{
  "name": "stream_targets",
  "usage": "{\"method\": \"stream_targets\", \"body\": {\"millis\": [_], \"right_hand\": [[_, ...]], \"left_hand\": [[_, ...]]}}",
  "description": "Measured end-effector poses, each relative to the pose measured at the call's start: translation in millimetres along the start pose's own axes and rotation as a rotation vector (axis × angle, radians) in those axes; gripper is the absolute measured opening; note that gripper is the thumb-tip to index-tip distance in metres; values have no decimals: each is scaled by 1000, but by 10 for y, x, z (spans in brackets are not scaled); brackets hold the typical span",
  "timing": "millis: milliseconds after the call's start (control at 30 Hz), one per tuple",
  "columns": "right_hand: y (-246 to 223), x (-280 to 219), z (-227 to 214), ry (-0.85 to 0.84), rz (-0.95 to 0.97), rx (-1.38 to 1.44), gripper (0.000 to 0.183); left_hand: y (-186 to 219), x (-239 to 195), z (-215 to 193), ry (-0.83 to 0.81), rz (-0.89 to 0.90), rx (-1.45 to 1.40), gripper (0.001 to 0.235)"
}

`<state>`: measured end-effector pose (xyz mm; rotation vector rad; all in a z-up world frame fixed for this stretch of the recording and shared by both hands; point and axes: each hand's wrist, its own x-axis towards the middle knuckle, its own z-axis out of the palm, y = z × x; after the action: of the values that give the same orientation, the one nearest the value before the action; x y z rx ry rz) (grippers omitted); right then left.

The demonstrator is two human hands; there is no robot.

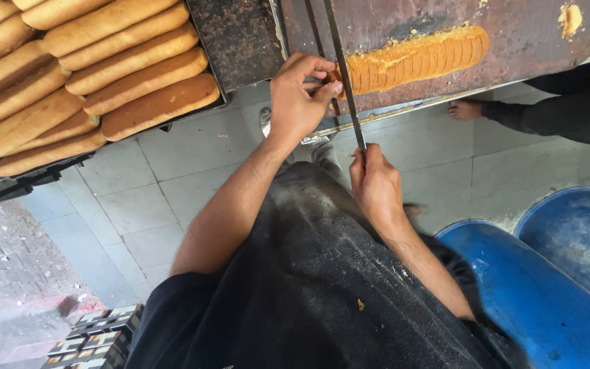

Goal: The person slices long bread rolls lengthwise using a long knife on a wooden cutting board. They repeatedly pick up rolls from a tray, slice them, and place the cut rolls back onto the tray.

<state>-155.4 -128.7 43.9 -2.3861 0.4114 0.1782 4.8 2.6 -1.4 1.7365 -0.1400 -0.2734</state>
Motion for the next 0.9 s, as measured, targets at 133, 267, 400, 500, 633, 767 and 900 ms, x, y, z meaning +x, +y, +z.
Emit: {"method": "stream_targets", "body": {"millis": [133,267,400,500,633,767,900], "right_hand": [[-25,23,30,37,-28,-23,11],[35,-5,118,-8,30,-39,12],[102,-225,77,-106,174,-86,16],[41,-363,-32,-209,300,-133,19],[-63,-93,-5,-310,392,-22,19],[-39,263,166,-217,205,-33,21],[15,10,116,-275,266,-13,18]], "left_hand": [[-30,22,21,6,-5,-35,25],[-79,42,39,16,-18,-61,24],[-109,26,46,41,-38,-76,22],[-109,17,49,53,-28,-82,19],[-114,10,54,60,-4,-120,17],[-152,-16,48,44,-33,-90,16],[-148,13,32,45,-38,-143,16]]}}
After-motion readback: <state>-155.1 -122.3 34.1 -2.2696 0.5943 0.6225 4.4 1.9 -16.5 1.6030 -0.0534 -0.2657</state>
